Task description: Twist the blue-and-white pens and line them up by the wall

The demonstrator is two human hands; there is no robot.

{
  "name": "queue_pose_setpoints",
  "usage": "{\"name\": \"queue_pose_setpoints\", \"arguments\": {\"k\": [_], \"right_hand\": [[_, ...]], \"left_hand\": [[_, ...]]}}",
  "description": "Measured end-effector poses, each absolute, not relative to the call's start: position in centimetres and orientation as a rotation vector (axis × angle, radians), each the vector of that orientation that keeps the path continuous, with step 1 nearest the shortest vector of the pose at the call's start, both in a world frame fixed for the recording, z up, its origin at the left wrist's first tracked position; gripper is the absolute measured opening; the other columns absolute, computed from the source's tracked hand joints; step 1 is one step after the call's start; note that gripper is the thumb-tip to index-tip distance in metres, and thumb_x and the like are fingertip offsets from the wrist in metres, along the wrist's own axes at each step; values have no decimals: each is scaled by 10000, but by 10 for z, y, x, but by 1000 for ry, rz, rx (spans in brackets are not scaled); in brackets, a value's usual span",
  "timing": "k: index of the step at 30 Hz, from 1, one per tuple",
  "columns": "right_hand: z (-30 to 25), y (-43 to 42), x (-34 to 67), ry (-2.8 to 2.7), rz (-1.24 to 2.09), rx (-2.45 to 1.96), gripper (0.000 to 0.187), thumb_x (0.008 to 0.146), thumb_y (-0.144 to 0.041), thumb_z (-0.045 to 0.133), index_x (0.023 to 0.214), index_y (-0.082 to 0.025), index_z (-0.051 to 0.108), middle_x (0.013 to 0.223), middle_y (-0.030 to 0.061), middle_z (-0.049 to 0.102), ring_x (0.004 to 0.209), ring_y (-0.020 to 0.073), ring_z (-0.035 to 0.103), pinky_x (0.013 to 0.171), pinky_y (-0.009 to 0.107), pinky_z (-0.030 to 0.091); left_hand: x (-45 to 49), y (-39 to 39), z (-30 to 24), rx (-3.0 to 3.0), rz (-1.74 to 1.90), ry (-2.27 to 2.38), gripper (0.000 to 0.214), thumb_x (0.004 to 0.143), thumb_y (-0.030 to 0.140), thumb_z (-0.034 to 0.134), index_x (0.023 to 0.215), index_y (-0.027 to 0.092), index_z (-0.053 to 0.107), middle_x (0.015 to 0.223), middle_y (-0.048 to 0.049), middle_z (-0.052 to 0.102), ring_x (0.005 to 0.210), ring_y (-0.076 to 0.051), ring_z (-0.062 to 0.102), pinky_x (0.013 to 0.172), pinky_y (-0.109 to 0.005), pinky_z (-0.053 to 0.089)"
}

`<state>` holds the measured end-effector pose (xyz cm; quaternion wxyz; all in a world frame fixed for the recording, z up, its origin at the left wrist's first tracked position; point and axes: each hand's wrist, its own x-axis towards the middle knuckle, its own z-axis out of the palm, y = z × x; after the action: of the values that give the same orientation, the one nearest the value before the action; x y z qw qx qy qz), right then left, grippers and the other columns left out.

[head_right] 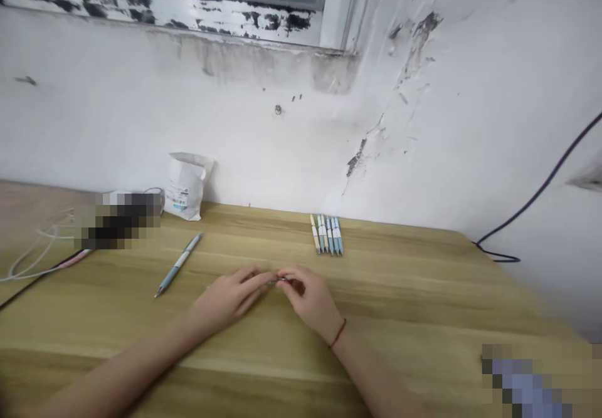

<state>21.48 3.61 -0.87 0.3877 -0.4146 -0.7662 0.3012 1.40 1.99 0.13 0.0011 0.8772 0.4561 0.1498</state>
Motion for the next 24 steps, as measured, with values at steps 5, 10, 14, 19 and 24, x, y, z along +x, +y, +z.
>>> {"name": "queue_pose_setpoints", "arguments": {"k": [5,10,14,19,24], "right_hand": [[-9,37,215,-1937,779,-1067,147,839,-309,540,907,-207,620,866,40,680,754,160,624,693,286,517],[-11,35,215,-1956,803,-1075,163,847,-325,526,927,-214,614,855,32,676,743,157,618,679,283,514],[-11,36,217,-1943,770,-1085,185,856,-341,503,927,-200,598,801,36,654,700,154,594,637,276,499],[-9,41,221,-1920,660,-1105,199,884,-307,435,912,-195,598,827,40,633,698,152,569,632,283,477],[-5,39,219,-2029,648,-1098,199,872,-304,472,950,-207,628,781,29,639,658,147,556,605,275,463]], "left_hand": [[14,19,1,2752,475,1400,396,914,252,362,1293,360,400,973,-32,563,718,-127,595,619,-197,457],[13,19,4,2753,366,1410,429,884,202,373,1287,345,411,964,-38,553,698,-140,582,599,-215,461],[12,20,3,2725,348,1424,467,853,167,392,1292,328,403,1012,-48,550,741,-155,587,625,-234,474],[11,21,3,2706,353,1450,427,868,170,368,1270,304,420,1015,-45,556,755,-161,592,650,-249,476],[13,21,1,2684,398,1422,429,885,179,346,1293,305,385,1052,-49,563,802,-163,602,665,-250,480]]}}
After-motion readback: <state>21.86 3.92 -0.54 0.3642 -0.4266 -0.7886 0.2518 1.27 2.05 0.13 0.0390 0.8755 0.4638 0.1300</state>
